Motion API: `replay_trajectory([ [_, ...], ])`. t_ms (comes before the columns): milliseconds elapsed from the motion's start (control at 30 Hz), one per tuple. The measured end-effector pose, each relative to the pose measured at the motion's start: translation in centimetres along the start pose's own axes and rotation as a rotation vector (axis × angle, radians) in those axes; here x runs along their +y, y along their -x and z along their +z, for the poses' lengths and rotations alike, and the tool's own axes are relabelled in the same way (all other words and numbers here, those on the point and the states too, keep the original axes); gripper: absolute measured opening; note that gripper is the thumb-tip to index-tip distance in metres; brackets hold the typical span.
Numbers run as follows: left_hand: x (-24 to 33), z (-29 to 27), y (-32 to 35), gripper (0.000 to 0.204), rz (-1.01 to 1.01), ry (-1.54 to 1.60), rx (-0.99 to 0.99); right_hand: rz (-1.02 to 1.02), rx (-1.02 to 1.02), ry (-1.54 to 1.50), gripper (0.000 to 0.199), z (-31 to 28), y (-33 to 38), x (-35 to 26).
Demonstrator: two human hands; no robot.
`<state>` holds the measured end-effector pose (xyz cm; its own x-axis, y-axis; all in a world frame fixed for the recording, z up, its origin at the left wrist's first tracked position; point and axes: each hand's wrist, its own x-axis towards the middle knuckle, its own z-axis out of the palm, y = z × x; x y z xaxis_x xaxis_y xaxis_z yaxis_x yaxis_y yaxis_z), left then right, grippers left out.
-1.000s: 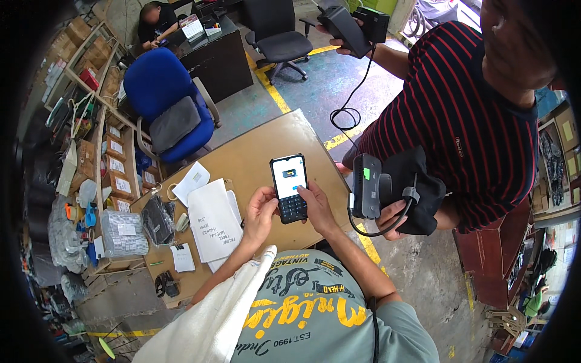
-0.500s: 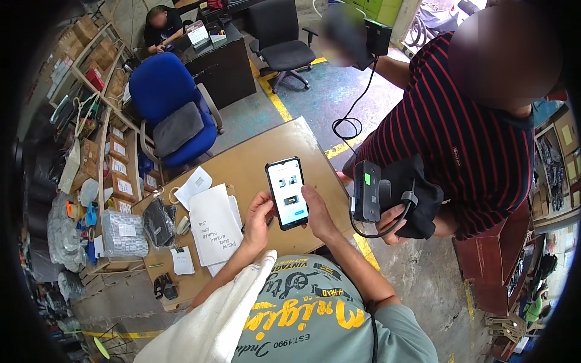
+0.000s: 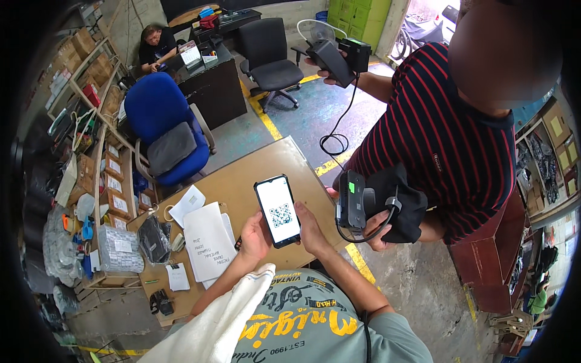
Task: The person operates a smartphone, packs an electronic device and cable into a pouch, and then uses the smartphone to display a QR code and images to a coworker holding handheld equipment.
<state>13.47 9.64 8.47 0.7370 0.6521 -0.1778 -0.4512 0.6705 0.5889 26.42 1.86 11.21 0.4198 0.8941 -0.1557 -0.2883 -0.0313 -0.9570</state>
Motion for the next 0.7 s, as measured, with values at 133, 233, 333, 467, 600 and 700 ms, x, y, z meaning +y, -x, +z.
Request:
replay_trajectory([
  [133,-0.4,-0.5,-0.5,0.066,-0.039,0.054,-0.084,0.071,-0.082,-0.019,0.058,-0.8,0.2,0.3],
  [233,-0.6,-0.4,-1.0,0.068,-0.055,0.114,-0.141,0.048,-0.078,-0.044,0.06,-0.3,0.4,-0.2],
  [333,-0.7,-0.2,-1.5,0.069,-0.073,0.177,-0.195,0.056,-0.103,-0.085,0.062,-0.7,0.6,0.1],
  [467,-0.3,1.8,-1.9,0.071,-0.101,0.269,-0.297,-0.279,0.157,0.113,0.062,-4.7,-1.5,7.5],
  [600,0.7,3.5,-2.0,0.07,-0.037,0.27,-0.267,-0.097,0.027,0.088,0.058,-9.4,2.0,8.9],
  [700,0.9,3.8,-2.7,0.069,-0.005,0.269,-0.245,0.076,-0.085,0.067,0.055,-12.0,2.5,9.3],
])
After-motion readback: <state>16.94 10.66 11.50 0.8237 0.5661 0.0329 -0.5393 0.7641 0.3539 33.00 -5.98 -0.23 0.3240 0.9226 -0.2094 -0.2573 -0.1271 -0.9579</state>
